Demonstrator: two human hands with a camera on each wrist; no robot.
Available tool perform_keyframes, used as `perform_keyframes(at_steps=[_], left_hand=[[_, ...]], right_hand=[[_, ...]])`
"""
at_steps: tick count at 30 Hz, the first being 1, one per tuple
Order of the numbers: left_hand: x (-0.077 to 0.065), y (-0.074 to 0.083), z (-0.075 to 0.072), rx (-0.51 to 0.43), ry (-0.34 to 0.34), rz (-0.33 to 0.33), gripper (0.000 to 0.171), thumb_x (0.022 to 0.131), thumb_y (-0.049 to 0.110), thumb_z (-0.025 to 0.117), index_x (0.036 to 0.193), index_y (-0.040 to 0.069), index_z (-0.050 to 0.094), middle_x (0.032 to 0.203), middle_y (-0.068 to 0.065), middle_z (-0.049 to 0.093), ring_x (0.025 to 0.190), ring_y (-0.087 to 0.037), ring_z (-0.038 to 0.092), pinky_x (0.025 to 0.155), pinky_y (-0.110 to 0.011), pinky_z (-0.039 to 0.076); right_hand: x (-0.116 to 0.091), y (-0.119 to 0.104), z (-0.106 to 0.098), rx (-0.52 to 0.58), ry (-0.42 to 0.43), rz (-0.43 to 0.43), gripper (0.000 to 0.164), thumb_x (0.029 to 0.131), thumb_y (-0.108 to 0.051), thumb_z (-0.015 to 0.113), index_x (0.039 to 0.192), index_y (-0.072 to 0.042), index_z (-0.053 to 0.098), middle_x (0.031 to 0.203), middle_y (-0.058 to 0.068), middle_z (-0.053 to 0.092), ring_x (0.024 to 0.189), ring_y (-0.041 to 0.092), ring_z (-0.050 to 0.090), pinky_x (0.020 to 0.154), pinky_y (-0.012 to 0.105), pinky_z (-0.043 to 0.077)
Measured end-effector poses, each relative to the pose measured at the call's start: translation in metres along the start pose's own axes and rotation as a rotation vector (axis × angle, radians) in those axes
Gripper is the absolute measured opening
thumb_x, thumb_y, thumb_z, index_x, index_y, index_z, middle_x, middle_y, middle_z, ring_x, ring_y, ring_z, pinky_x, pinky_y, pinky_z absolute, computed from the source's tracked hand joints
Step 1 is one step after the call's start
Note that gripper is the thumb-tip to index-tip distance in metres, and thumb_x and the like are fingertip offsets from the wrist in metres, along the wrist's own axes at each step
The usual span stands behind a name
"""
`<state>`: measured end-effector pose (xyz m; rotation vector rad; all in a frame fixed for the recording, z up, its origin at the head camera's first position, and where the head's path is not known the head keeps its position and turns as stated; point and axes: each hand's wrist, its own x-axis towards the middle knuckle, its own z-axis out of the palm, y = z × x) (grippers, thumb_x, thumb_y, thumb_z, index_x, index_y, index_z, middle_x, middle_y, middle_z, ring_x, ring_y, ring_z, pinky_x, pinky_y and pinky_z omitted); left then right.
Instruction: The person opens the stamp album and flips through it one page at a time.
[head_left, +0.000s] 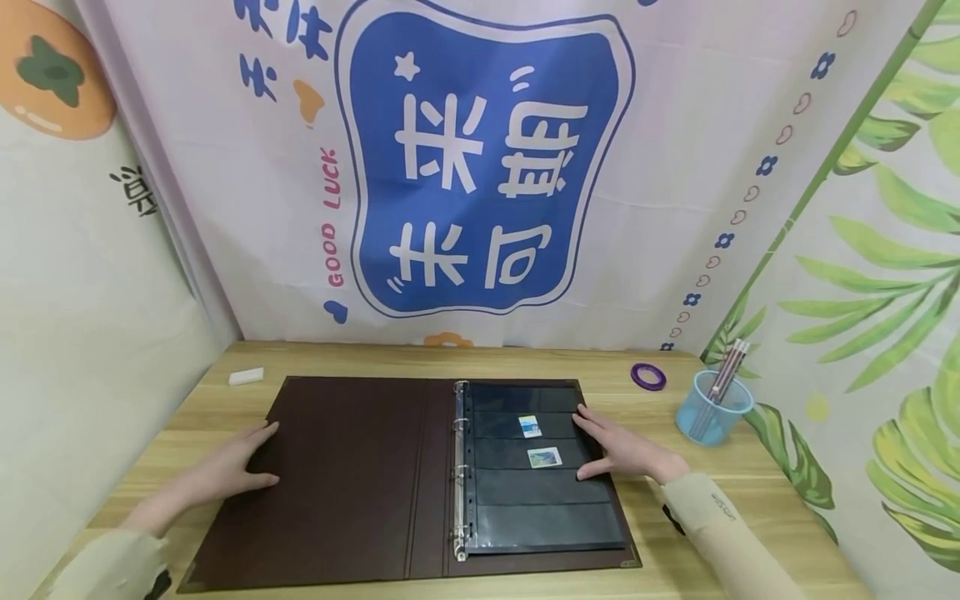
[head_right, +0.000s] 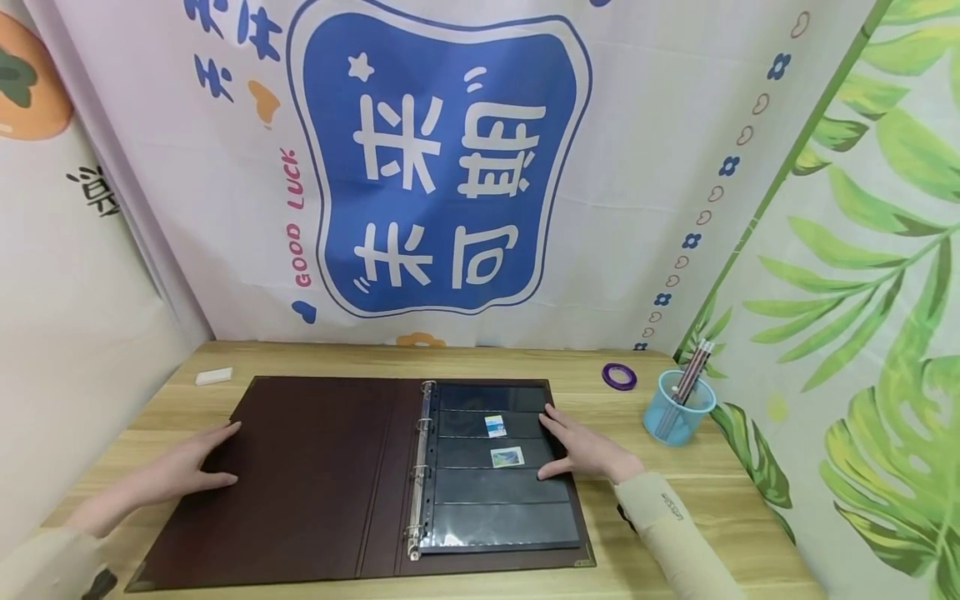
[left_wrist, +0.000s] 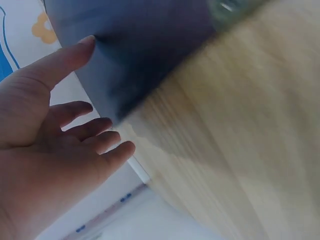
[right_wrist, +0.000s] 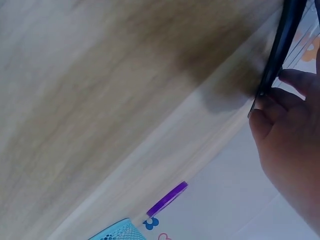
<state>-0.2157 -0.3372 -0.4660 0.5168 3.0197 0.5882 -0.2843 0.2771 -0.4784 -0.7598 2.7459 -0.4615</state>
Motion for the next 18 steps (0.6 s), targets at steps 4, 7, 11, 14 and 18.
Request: perform_keyframes(at_steps=[4,7,11,14,18], left_hand=[[0.01,0.015,0.003,-0.012,0.003,0.017,0.09,0.079,0.031,0.082,0.141,-0.018,0.038,0.144,-0.047,0.032,0.13,-0.067,0.032,0.1,-0.072,0.036],[0.018,0.027,0.006,0.014,0.023,0.05,0.089,0.079,0.031,0.081,0.143,-0.015,0.04,0.147,-0.045,0.033,0.133,-0.066,0.029,0.101,-0.074,0.033],[0.029,0.045,0.01,0.099,0.055,0.107,0.084,0.081,0.032,0.08,0.144,-0.01,0.043,0.149,-0.038,0.036,0.137,-0.06,0.032,0.103,-0.074,0.033],[0.036,0.059,0.016,0.126,0.07,0.148,0.081,0.084,0.033,0.078,0.146,-0.005,0.043,0.153,-0.033,0.036,0.14,-0.055,0.032,0.106,-0.073,0.031],[0.044,0.076,0.027,0.108,0.073,0.182,0.078,0.089,0.039,0.072,0.149,-0.001,0.041,0.157,-0.028,0.034,0.144,-0.051,0.03,0.111,-0.07,0.027]], right_hand=[[0.0,0.0,-0.001,-0.011,0.022,-0.007,0.101,0.083,-0.061,0.069,0.155,-0.003,0.03,0.165,0.021,0.02,0.149,0.044,0.028,0.116,0.059,0.032],[0.001,0.0,-0.002,-0.016,0.049,0.002,0.094,0.086,-0.06,0.066,0.155,-0.005,0.034,0.164,0.019,0.023,0.148,0.043,0.03,0.116,0.059,0.032],[0.006,-0.002,-0.005,-0.02,0.089,0.029,0.088,0.09,-0.057,0.064,0.154,-0.004,0.035,0.164,0.02,0.024,0.147,0.043,0.031,0.116,0.058,0.033],[0.012,-0.001,-0.007,-0.043,0.116,0.042,0.089,0.091,-0.057,0.062,0.154,-0.002,0.033,0.163,0.021,0.024,0.148,0.043,0.03,0.117,0.058,0.032],[0.023,-0.001,-0.008,-0.091,0.128,0.046,0.09,0.092,-0.059,0.06,0.155,-0.001,0.031,0.163,0.022,0.024,0.149,0.042,0.029,0.118,0.057,0.03]])
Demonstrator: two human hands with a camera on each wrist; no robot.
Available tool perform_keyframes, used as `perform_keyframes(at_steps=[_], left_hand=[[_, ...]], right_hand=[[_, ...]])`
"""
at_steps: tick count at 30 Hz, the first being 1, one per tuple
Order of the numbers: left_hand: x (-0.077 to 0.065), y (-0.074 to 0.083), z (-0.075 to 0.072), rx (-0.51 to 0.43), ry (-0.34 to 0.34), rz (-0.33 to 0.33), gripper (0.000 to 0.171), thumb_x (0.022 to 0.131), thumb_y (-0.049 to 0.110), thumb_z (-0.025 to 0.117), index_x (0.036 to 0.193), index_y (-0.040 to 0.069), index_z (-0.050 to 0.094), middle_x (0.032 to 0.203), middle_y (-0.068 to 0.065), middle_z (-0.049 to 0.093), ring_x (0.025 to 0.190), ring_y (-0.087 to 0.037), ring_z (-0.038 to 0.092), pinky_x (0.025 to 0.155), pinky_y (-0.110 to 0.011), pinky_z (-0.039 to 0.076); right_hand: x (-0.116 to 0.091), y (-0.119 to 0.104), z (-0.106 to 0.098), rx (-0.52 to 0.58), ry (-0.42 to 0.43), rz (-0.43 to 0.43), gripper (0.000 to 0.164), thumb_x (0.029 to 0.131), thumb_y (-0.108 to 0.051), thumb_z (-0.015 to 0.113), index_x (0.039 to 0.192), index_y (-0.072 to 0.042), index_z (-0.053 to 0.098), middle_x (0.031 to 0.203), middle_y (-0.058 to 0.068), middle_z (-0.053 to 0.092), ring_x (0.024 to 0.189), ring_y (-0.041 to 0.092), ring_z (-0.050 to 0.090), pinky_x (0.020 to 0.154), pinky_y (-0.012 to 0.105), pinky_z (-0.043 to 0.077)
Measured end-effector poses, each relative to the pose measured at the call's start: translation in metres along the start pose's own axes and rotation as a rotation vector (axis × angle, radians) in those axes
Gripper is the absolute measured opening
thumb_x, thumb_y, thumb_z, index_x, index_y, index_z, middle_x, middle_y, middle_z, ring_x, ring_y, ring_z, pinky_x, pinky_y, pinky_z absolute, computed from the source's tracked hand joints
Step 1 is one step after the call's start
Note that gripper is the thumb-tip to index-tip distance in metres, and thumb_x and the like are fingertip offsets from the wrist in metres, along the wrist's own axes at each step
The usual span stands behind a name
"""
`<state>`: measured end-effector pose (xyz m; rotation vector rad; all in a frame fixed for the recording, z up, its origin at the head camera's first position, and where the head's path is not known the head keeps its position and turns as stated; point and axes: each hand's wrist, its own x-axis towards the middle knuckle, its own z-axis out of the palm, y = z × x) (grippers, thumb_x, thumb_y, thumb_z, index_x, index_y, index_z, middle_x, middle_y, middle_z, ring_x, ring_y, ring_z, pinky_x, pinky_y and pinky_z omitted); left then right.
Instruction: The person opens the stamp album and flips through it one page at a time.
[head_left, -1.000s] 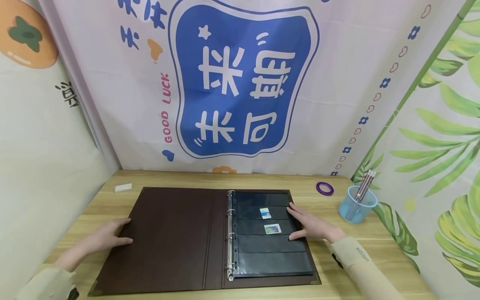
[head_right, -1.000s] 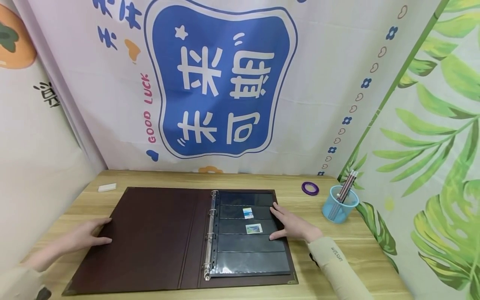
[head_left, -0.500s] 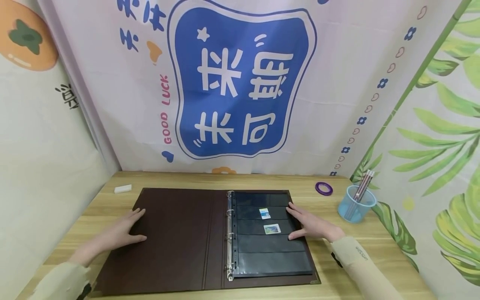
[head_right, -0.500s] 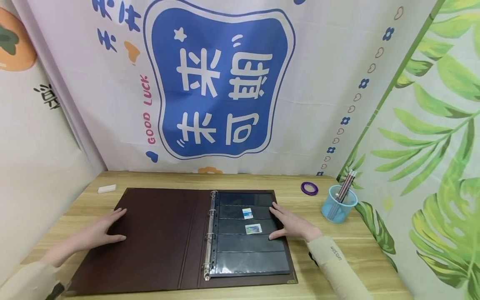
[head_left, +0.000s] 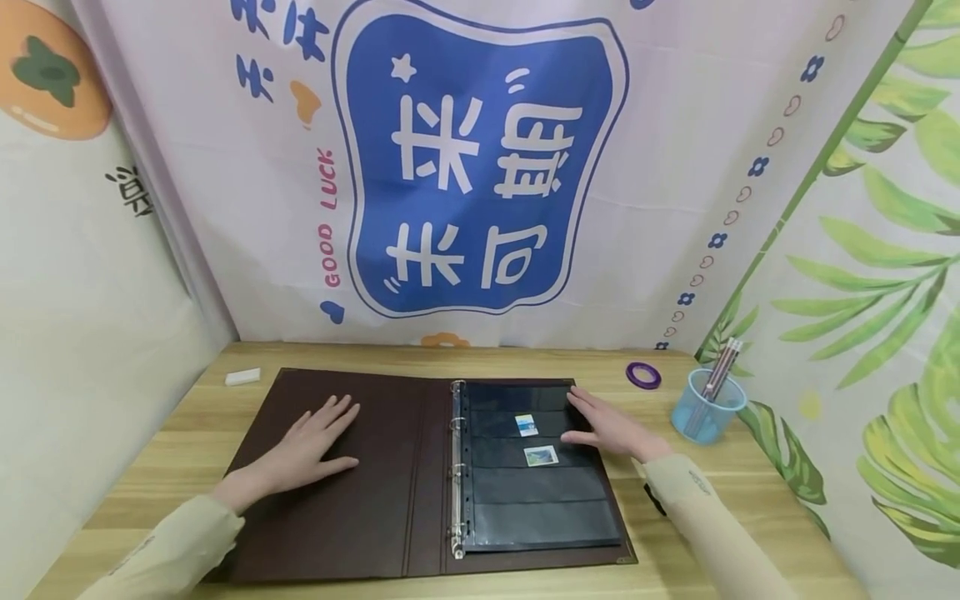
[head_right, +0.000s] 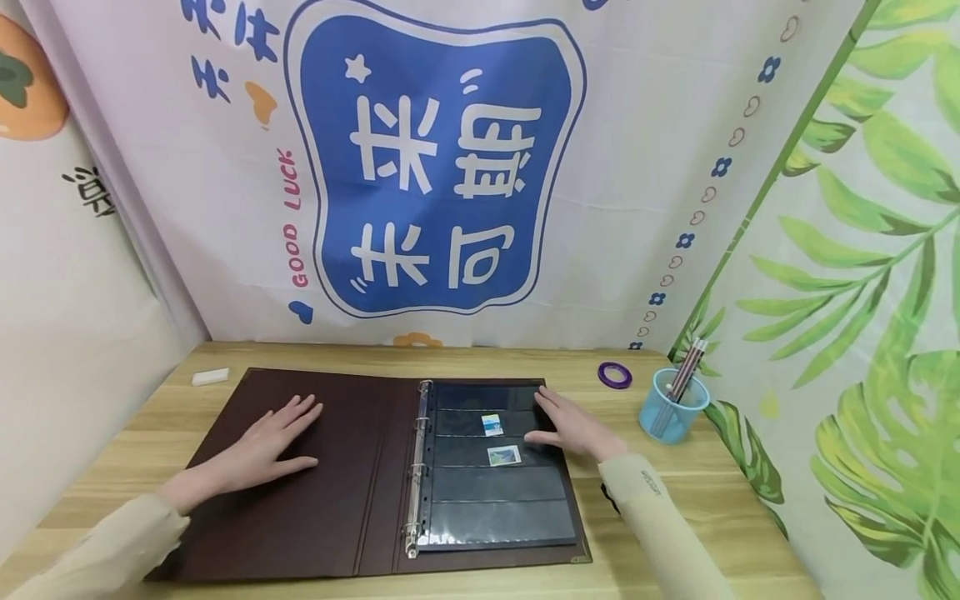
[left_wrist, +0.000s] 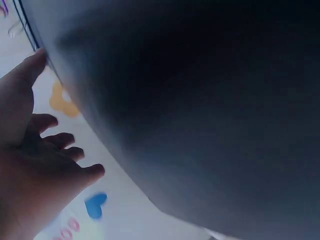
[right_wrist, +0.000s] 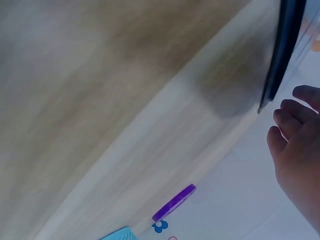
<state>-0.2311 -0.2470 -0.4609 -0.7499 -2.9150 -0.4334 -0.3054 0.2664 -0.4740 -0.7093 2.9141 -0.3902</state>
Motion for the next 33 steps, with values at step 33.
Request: perform_keyframes(at_steps=[33], left_hand=[[0.048,0.048,0.053,0.015,-0.252,0.189,0.084,0.095,0.064,0.048,0.158,0.011,0.028,0.166,-0.011,0.023,0.153,-0.038,0.021,0.117,-0.067,0.023]], right_hand=[[0.033,0.004,0.003,0.083,-0.067,0.035,0.094,0.092,-0.052,0.064,0.158,-0.001,0.02,0.166,0.021,0.014,0.153,0.042,0.016,0.121,0.058,0.023]])
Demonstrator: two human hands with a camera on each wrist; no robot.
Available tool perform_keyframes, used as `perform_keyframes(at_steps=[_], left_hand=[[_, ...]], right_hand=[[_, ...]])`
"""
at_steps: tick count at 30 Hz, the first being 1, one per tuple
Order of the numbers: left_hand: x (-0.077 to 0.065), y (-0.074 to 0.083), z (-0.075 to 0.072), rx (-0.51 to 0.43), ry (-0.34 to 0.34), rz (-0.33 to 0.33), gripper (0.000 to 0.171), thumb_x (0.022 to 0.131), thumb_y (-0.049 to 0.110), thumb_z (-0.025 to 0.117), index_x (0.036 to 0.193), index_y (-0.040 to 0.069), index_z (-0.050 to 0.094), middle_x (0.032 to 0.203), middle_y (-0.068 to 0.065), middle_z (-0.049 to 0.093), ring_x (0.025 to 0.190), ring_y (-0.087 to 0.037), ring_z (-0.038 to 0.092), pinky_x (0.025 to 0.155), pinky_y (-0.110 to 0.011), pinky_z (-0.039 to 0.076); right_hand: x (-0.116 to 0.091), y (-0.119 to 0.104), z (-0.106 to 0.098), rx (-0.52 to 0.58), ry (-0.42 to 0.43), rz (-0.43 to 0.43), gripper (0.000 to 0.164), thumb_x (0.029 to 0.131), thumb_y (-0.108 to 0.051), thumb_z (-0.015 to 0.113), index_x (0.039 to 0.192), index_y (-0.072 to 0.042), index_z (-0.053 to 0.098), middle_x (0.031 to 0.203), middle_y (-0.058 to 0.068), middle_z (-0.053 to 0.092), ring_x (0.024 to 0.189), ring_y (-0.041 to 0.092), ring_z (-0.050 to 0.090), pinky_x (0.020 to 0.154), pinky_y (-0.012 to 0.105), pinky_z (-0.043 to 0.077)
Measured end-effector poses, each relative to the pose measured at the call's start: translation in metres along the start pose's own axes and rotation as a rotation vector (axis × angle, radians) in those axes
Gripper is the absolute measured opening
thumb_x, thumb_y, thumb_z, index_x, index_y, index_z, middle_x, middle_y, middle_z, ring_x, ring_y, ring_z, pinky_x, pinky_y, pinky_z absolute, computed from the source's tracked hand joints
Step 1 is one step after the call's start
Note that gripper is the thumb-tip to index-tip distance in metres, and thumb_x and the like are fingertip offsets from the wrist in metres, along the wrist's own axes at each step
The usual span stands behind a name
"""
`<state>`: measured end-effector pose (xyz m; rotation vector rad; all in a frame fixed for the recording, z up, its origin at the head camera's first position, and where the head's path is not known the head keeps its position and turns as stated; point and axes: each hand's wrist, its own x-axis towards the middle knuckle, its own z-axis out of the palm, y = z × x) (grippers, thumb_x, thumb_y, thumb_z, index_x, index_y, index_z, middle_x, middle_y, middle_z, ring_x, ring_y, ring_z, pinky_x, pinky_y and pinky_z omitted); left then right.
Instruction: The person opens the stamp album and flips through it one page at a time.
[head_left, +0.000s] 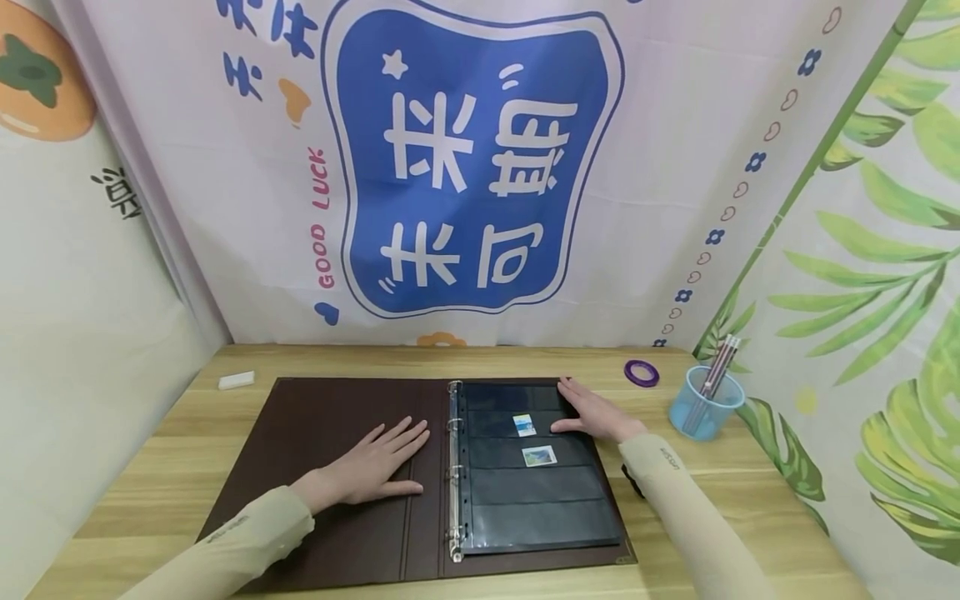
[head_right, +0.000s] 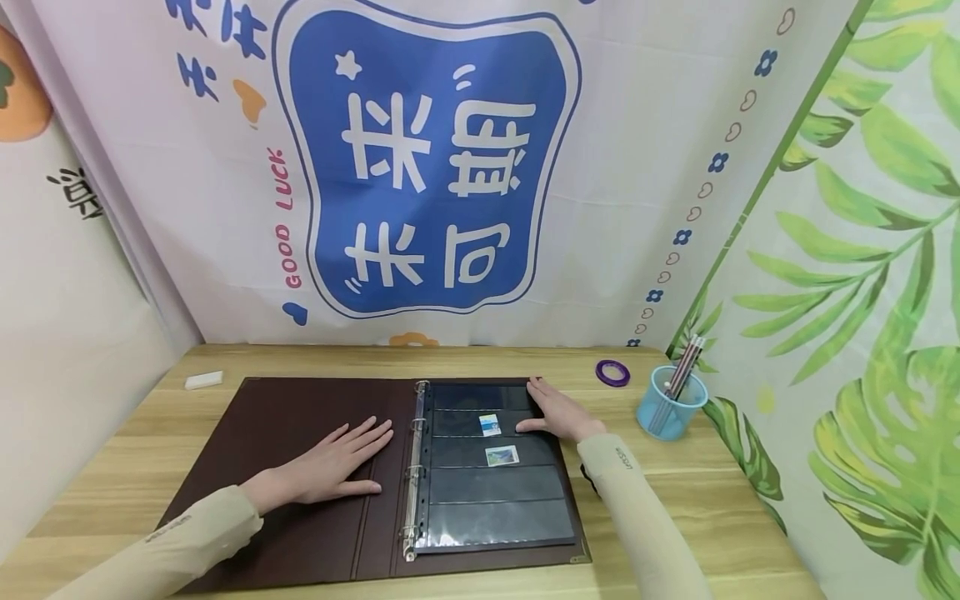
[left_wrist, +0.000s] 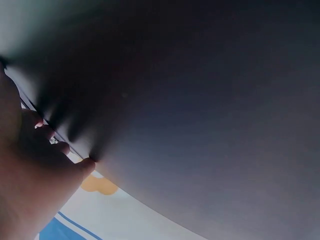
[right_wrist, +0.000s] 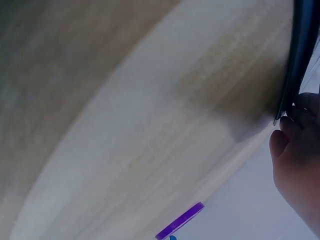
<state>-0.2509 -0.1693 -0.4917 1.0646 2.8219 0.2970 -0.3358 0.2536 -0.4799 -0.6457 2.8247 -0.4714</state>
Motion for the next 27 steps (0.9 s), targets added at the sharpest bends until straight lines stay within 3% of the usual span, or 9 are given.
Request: perform_keyframes(at_steps=[27], left_hand=[[-0.0015,0.0012,0.002,0.008,0.013,0.004,0.083,0.096,0.062,0.048,0.157,0.009,0.029,0.165,-0.013,0.024,0.152,-0.039,0.023,0.116,-0.068,0.024]], right_hand=[[0.0004,-0.004,0.0052,0.027,0.058,-0.004,0.088,0.09,-0.046,0.069,0.154,-0.001,0.031,0.163,0.019,0.027,0.151,0.038,0.026,0.12,0.054,0.028]])
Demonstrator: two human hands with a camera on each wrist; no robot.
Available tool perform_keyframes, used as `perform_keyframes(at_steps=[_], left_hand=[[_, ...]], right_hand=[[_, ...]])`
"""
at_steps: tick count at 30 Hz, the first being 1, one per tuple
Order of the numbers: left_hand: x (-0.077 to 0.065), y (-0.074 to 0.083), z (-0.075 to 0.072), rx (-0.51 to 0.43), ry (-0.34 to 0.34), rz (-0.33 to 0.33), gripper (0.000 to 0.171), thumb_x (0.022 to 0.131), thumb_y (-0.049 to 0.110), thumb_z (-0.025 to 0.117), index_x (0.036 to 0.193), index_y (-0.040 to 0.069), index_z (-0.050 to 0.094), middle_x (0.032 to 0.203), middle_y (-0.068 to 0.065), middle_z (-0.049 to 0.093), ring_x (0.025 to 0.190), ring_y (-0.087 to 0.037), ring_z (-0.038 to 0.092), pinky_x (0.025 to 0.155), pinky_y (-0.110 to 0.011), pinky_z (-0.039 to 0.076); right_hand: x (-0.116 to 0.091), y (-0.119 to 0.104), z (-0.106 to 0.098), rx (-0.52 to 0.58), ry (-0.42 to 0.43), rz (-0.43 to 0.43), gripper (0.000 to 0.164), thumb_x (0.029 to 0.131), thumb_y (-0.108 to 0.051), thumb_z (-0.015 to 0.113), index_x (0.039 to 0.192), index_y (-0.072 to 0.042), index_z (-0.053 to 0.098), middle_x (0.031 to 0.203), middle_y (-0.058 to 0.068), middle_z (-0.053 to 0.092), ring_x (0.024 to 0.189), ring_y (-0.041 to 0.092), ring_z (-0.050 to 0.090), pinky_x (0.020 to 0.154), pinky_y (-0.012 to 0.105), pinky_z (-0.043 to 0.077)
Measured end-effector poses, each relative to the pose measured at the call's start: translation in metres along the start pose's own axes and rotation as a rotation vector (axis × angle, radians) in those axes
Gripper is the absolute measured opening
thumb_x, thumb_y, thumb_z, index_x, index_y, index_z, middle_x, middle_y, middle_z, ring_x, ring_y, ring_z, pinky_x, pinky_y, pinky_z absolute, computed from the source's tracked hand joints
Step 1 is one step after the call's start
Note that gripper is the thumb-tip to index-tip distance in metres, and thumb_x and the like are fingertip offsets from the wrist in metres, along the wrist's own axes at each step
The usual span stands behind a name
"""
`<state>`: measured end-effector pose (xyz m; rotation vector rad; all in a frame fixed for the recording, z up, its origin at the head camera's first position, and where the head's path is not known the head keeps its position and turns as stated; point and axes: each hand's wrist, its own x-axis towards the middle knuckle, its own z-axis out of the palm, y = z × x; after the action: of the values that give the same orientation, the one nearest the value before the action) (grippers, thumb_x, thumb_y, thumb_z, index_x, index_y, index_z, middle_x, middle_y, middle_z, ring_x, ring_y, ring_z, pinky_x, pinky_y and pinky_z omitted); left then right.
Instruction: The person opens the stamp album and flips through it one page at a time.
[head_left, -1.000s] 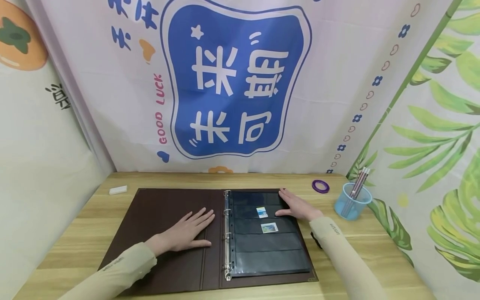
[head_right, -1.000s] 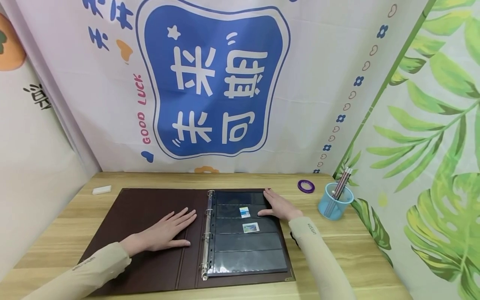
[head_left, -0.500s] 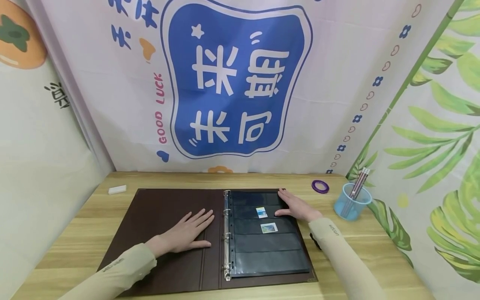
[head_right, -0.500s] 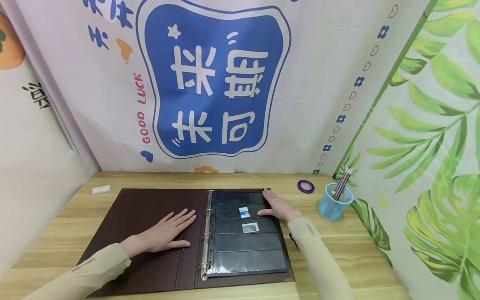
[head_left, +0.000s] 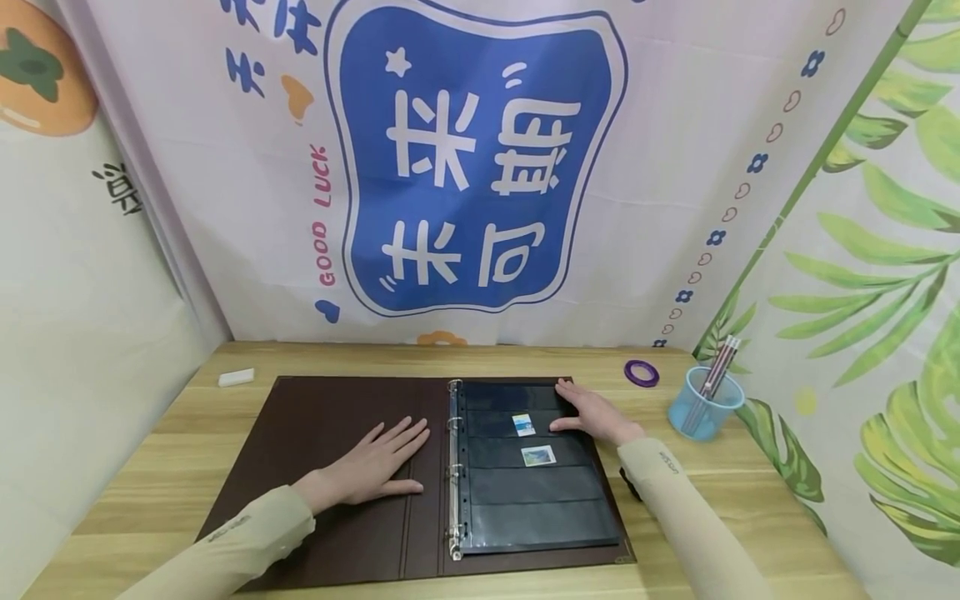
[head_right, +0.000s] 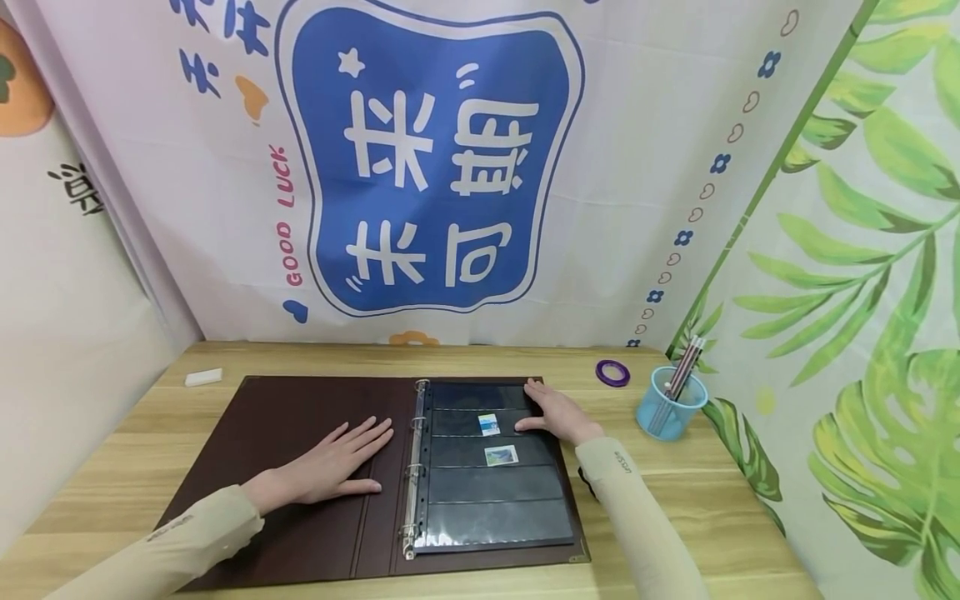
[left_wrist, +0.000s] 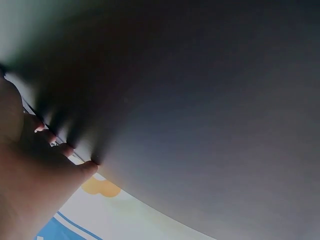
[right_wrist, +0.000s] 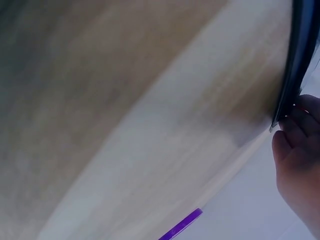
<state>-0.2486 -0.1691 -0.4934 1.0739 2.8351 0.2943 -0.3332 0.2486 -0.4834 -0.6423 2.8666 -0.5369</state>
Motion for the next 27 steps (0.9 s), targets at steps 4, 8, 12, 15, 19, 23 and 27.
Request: perform_keyframes(at_steps=[4,8,12,15,19,23,27], left_hand=[[0.0005,0.0,-0.0001,0.0,-0.002,0.0,0.084,0.096,0.062,0.048,0.157,0.008,0.029,0.165,-0.014,0.025,0.152,-0.039,0.024,0.115,-0.068,0.024],[0.0005,0.0005,-0.0013,-0.006,-0.003,-0.002,0.084,0.096,0.062,0.049,0.157,0.008,0.03,0.165,-0.014,0.025,0.152,-0.04,0.024,0.115,-0.068,0.024],[0.0004,0.0009,-0.0027,-0.005,-0.011,-0.009,0.084,0.096,0.062,0.049,0.157,0.008,0.029,0.165,-0.014,0.025,0.152,-0.04,0.023,0.116,-0.068,0.024],[0.0005,0.0011,-0.0031,-0.006,-0.013,-0.013,0.084,0.096,0.062,0.049,0.157,0.008,0.029,0.165,-0.013,0.025,0.152,-0.04,0.023,0.116,-0.068,0.024],[0.0006,0.0015,-0.0035,-0.004,-0.011,-0.011,0.084,0.096,0.062,0.049,0.156,0.008,0.03,0.165,-0.014,0.025,0.152,-0.04,0.024,0.116,-0.068,0.024],[0.0004,0.0014,-0.0025,-0.001,-0.009,-0.009,0.084,0.096,0.062,0.049,0.156,0.008,0.03,0.165,-0.013,0.026,0.152,-0.04,0.024,0.116,-0.068,0.024],[0.0007,0.001,-0.001,0.003,-0.002,0.0,0.084,0.095,0.062,0.049,0.157,0.008,0.03,0.165,-0.013,0.026,0.152,-0.039,0.024,0.116,-0.068,0.024]], right_hand=[[-0.0002,-0.0015,-0.0009,-0.004,0.02,-0.015,0.086,0.088,-0.046,0.071,0.152,0.0,0.036,0.16,0.021,0.032,0.149,0.038,0.031,0.119,0.053,0.031],[-0.0001,-0.0023,-0.0015,-0.025,0.042,-0.031,0.084,0.087,-0.046,0.071,0.15,0.001,0.04,0.157,0.023,0.037,0.147,0.04,0.035,0.117,0.054,0.034],[-0.0004,-0.0041,-0.004,-0.036,0.078,-0.056,0.079,0.087,-0.045,0.073,0.145,0.001,0.048,0.152,0.025,0.044,0.144,0.043,0.037,0.115,0.056,0.036],[-0.0022,-0.0051,-0.0048,-0.041,0.117,-0.08,0.074,0.087,-0.044,0.073,0.141,0.002,0.053,0.146,0.026,0.051,0.14,0.045,0.042,0.113,0.058,0.038],[-0.0044,-0.0049,-0.0039,-0.038,0.145,-0.07,0.073,0.086,-0.045,0.074,0.14,0.0,0.055,0.135,0.024,0.056,0.121,0.041,0.056,0.1,0.054,0.048],[-0.0037,-0.0034,-0.003,0.006,0.124,-0.014,0.076,0.083,-0.044,0.077,0.142,-0.003,0.053,0.106,0.014,0.048,0.087,0.023,0.047,0.073,0.034,0.042],[-0.0024,-0.002,-0.0042,0.022,0.114,0.014,0.074,0.084,-0.04,0.077,0.142,-0.001,0.053,0.092,0.009,0.042,0.075,0.017,0.035,0.064,0.026,0.03]])
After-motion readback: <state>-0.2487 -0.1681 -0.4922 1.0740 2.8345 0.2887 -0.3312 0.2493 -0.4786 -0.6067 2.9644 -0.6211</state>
